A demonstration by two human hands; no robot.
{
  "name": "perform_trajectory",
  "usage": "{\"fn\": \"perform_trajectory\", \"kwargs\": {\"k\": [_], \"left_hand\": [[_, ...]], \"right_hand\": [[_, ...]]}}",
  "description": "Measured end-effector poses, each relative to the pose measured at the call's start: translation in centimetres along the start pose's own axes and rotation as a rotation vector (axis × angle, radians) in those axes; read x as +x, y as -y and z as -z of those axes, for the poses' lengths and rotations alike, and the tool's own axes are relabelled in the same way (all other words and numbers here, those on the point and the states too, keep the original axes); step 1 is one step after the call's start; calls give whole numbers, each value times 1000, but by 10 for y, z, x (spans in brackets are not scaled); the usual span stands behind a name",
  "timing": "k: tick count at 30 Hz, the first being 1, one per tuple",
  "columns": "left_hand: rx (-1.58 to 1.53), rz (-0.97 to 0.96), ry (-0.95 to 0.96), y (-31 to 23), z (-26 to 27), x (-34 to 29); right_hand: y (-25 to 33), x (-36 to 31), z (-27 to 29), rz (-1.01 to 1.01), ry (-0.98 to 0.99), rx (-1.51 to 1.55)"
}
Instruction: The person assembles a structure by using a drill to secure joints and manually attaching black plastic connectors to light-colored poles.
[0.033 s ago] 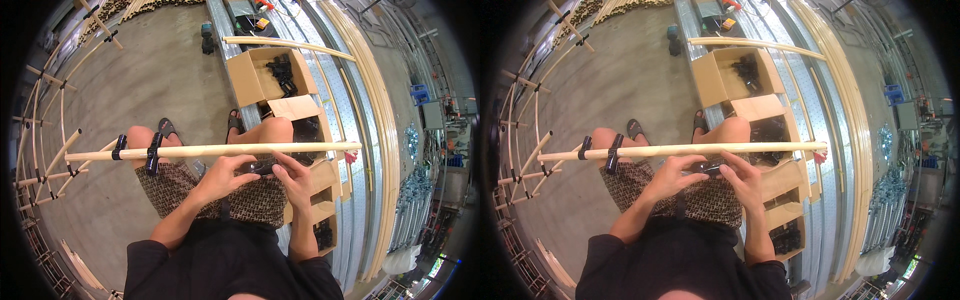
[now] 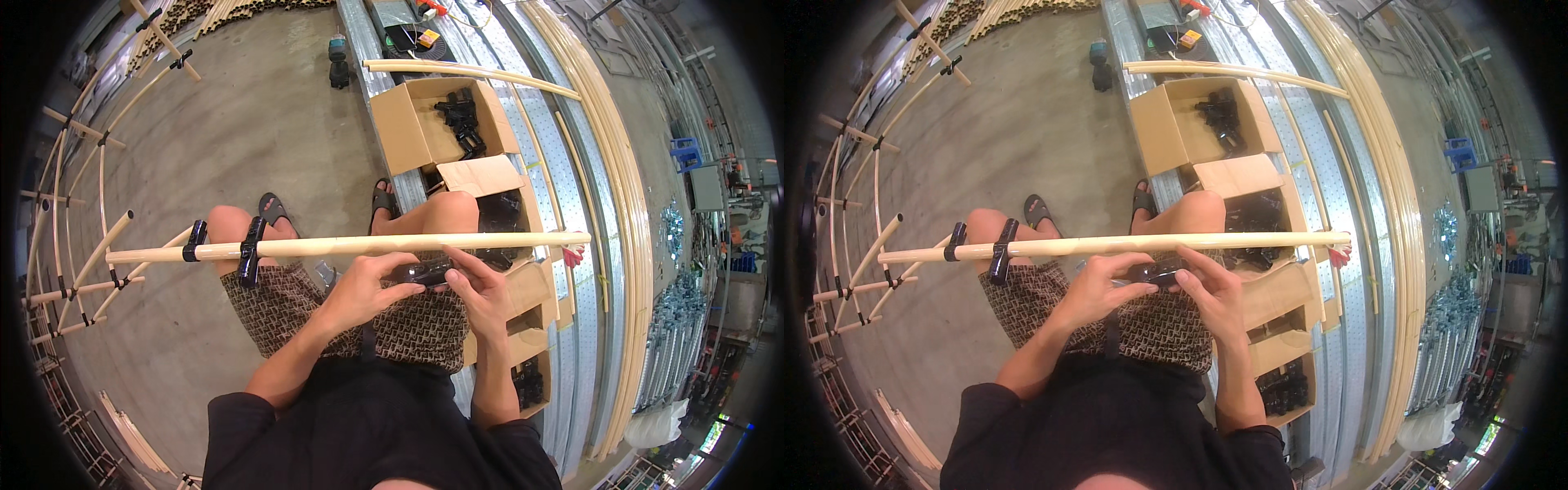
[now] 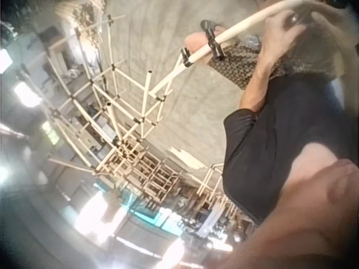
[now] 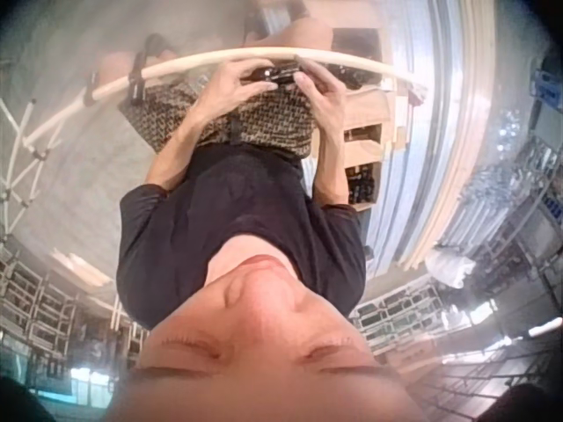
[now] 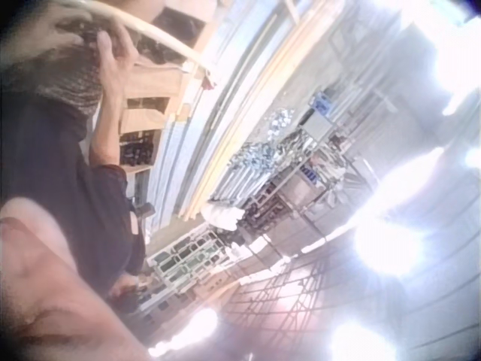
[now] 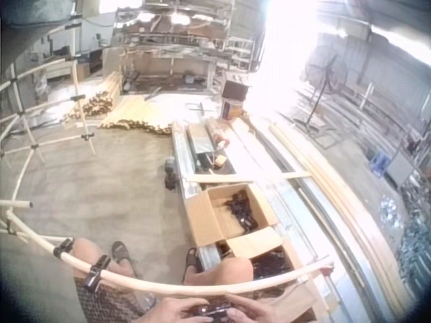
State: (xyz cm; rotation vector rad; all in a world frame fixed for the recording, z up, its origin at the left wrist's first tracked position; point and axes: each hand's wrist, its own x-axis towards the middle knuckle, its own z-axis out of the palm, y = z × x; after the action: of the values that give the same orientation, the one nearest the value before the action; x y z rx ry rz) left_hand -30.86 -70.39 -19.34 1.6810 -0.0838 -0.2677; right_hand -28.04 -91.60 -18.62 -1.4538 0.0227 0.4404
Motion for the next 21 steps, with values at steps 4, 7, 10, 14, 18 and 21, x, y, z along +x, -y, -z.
{"fn": "perform_trajectory", "kwargs": {"k": [4, 7, 10, 14, 18, 21], "left_hand": [[226, -247, -271, 10, -13, -1], [338, -344, -344, 14, -15, 1], [560, -573, -322, 21, -14, 4], [635, -704, -240, 25, -16, 0], [382, -492, -266, 28, -18, -8], [-156, -92, -105, 42, -13, -20]], "right_hand": [[-12, 1, -4, 63, -64, -56], [-5, -2, -5, -47, -105, -32], [-4, 1, -13, -175, -112, 64], [-9, 11, -20, -161, -111, 96], [-11, 8, -22, -73, -128, -3], [-9, 5, -20, 22, -136, -171]]}}
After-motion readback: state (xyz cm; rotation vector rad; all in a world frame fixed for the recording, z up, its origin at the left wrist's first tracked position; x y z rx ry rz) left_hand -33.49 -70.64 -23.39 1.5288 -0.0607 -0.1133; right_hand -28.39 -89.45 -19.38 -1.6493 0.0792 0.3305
